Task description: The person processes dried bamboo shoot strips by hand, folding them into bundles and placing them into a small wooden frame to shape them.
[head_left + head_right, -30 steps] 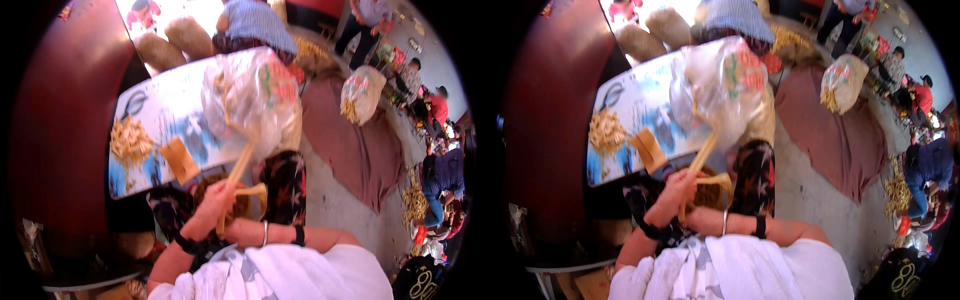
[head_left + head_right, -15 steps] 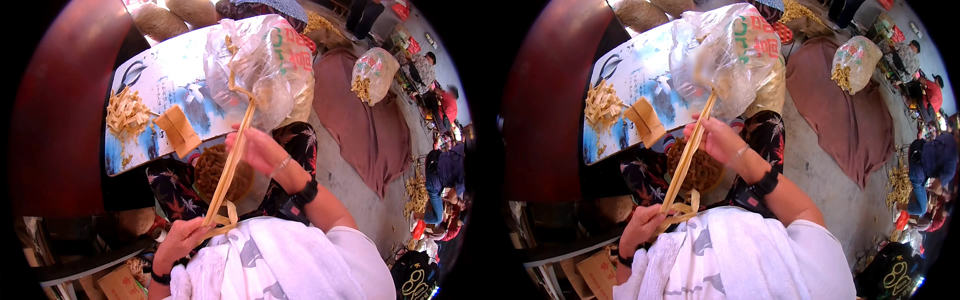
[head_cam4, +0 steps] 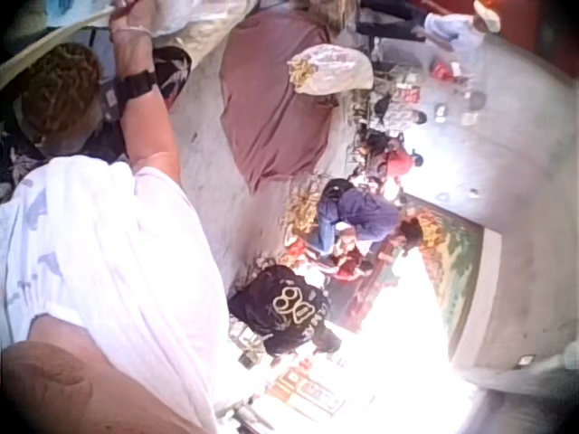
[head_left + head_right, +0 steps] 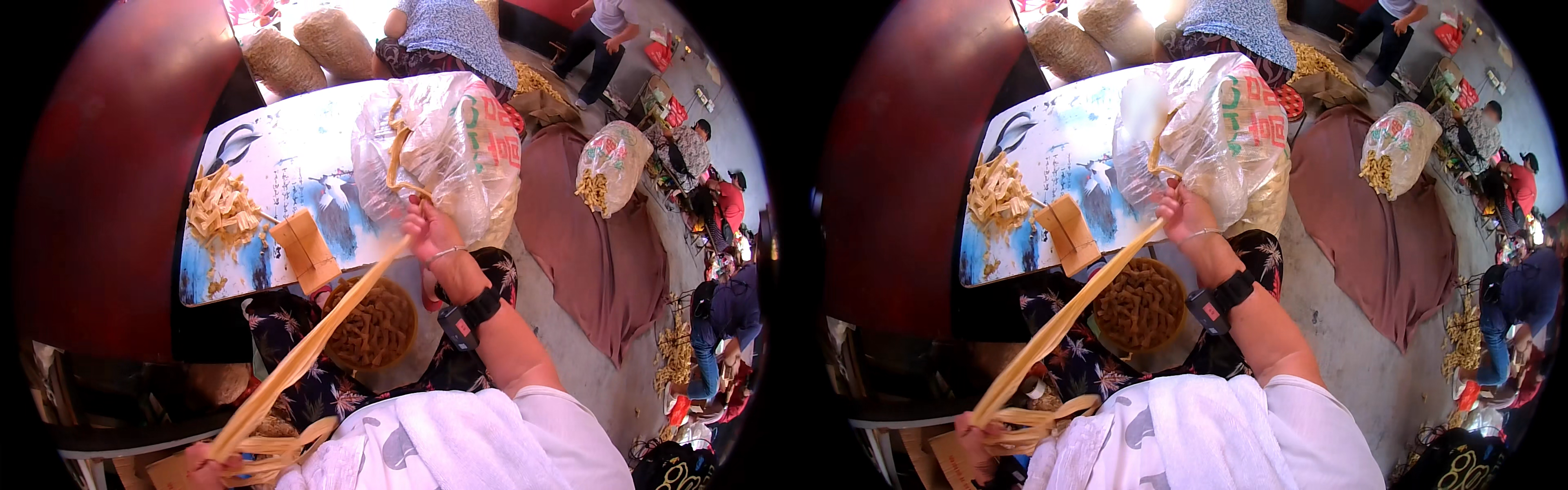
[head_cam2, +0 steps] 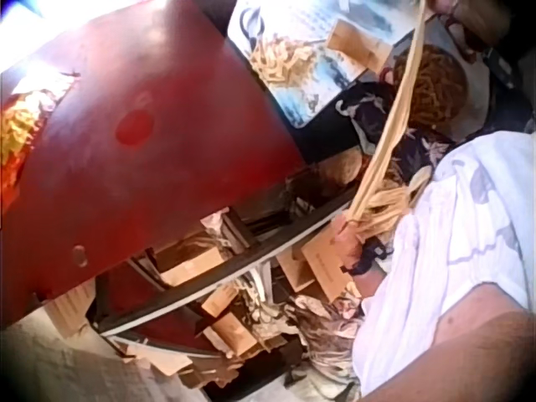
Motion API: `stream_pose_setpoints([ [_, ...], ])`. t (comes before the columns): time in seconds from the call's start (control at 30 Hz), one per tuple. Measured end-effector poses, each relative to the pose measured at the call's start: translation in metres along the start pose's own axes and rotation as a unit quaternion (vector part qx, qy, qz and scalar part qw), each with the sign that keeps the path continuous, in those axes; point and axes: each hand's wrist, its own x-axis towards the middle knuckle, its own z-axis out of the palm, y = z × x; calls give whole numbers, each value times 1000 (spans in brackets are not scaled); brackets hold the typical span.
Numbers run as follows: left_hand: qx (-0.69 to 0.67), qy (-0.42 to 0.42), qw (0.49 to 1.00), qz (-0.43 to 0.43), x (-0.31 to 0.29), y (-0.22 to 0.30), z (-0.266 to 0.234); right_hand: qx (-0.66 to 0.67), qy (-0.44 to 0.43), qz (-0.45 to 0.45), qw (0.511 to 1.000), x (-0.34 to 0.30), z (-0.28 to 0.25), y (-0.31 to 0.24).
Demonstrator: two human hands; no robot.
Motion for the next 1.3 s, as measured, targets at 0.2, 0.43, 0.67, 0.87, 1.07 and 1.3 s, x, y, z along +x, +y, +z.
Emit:
stream_pose_setpoints([
  [0.2, -238, 159, 942, 174, 49, 30, 39, -240, 13, 11, 970, -74, 10, 33],
  [0.43, 37, -82, 985, 145, 95, 28, 164, -532, -154, -46, 831, -158, -16, 65],
  [0.67, 316, -278, 879, 224, 148, -78, 250, -594, -117, -53, 794, -152, -49, 82],
  [0.87, 137, -188, 965, 124, 145, -79, 254, -653, -163, 14, 739, -149, -61, 105],
  [1.07, -110, -251, 956, -108, 148, -81, 262, -713, -280, -59, 641, -134, -93, 118],
  [1.3, 318, -163, 887, 291, 126, -95, 256, -262, -105, 153, 947, -116, -70, 78],
])
